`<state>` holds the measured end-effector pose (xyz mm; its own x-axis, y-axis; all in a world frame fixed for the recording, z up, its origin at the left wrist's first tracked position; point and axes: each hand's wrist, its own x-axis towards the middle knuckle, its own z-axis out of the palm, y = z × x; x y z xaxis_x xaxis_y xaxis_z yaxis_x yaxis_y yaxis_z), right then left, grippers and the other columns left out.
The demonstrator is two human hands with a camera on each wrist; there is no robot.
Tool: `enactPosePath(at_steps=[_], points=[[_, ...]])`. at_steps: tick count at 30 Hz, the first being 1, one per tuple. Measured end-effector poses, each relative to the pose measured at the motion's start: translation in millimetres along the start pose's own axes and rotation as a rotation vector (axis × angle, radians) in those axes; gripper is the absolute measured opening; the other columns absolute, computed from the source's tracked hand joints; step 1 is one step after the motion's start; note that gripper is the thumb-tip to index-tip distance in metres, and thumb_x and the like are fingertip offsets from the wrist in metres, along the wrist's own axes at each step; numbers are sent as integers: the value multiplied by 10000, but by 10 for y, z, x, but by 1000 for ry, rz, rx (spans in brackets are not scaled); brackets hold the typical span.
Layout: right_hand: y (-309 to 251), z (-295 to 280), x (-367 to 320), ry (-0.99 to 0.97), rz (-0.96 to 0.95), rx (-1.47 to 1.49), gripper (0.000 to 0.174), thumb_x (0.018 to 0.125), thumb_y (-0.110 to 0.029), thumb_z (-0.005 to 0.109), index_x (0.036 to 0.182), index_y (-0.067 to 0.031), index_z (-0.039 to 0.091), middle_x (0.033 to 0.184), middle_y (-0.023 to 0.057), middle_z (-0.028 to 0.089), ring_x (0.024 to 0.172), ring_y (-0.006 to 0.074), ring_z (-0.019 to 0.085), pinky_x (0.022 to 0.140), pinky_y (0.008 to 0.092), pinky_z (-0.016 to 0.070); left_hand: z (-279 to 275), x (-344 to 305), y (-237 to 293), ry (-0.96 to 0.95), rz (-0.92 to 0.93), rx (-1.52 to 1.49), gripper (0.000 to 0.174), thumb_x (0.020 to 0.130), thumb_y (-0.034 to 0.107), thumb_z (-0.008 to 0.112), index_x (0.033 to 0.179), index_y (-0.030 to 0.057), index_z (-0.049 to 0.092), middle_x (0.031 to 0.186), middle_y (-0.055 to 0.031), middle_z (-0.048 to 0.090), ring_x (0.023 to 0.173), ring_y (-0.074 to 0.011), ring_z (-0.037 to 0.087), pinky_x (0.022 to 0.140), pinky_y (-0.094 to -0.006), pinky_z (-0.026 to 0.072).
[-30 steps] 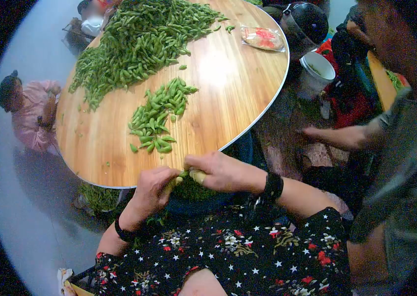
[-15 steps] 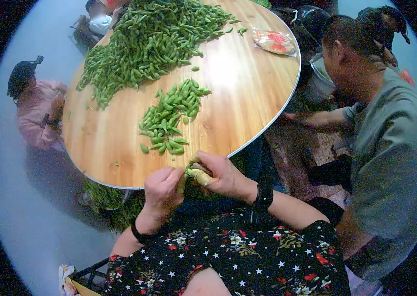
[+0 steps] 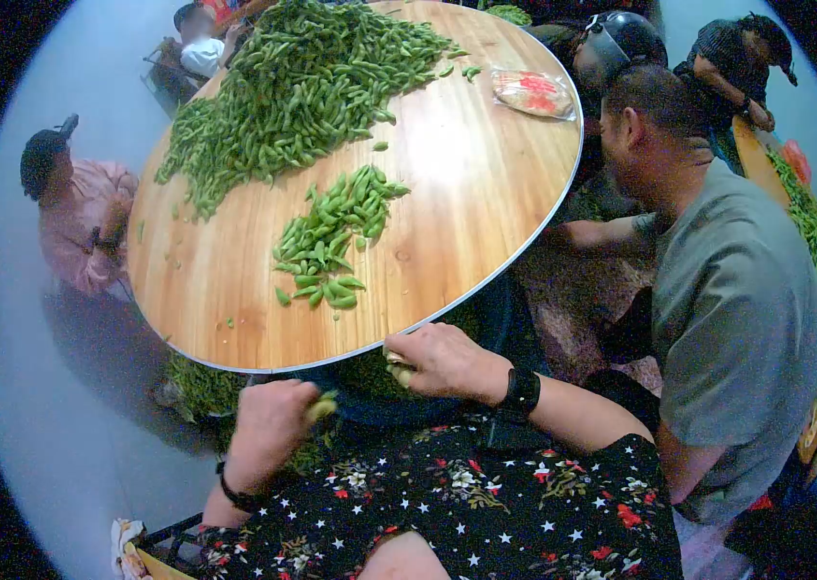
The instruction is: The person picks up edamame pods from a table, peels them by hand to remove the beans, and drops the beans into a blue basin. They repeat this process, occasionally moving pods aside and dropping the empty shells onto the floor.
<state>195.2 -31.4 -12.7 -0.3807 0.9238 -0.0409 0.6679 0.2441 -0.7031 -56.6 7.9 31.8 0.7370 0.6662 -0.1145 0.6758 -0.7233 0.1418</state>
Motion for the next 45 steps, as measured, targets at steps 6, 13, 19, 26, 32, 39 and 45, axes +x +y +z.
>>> enactPosePath(at_steps=[6, 13, 19, 26, 32, 39, 45], points=[[76, -9, -36, -21, -19, 361, 230, 924, -229, 474, 987, -9, 491, 810, 204, 589, 817, 380, 596, 712, 446, 467, -383, 494, -172, 239, -29, -118, 224, 841, 282, 630, 931, 78, 656, 799, -141, 616, 754, -327, 617, 612, -421, 471], [74, -144, -152, 47, 128, 455, 252, 941, -233, 462, 1016, 3, 506, 814, 171, 591, 803, 334, 599, 728, 414, 465, -218, 2206, -550, 399, 183, -48, 164, 831, 153, 603, 936, 30, 630, 812, -187, 611, 801, -365, 600, 706, -426, 479], [61, -247, -229, 17, 154, 559, 265, 946, -226, 473, 977, 19, 568, 732, 131, 592, 675, 229, 604, 636, 355, 475, -105, 2554, -467, 280, 193, -39, 181, 781, 155, 648, 890, 13, 617, 784, -188, 621, 771, -365, 605, 687, -408, 485], [41, -233, -149, 167, 101, 713, 312, 954, -236, 477, 1154, -16, 573, 684, 65, 578, 571, 136, 568, 546, 282, 461, -260, 1870, -224, 443, 29, -566, 105, 792, 56, 669, 860, 8, 605, 758, -75, 627, 699, -183, 604, 651, -296, 492], [-81, -227, -7, 210, 116, 1073, 342, 994, -217, 413, 1282, -33, 408, 738, 25, 546, 499, 82, 481, 433, 213, 383, -88, 1240, 216, 391, -67, -1432, 118, 877, 56, 611, 991, 35, 592, 799, 4, 605, 701, -59, 564, 567, -195, 445], [-48, -128, -3, 277, 90, 1149, 245, 975, -197, 426, 1156, -31, 418, 718, 48, 545, 475, 107, 489, 434, 231, 404, 167, 944, 383, 411, -11, -1202, 153, 887, 1, 554, 1038, -9, 579, 825, -27, 617, 726, -87, 583, 656, -232, 475], [-122, -159, -60, 277, 60, 1161, 227, 977, -197, 426, 1139, -38, 430, 712, 38, 536, 479, 96, 478, 428, 225, 396, 167, 888, 411, 360, 53, -1089, 303, 878, -12, 532, 1177, 8, 571, 827, -91, 640, 732, -124, 611, 666, -256, 487]])
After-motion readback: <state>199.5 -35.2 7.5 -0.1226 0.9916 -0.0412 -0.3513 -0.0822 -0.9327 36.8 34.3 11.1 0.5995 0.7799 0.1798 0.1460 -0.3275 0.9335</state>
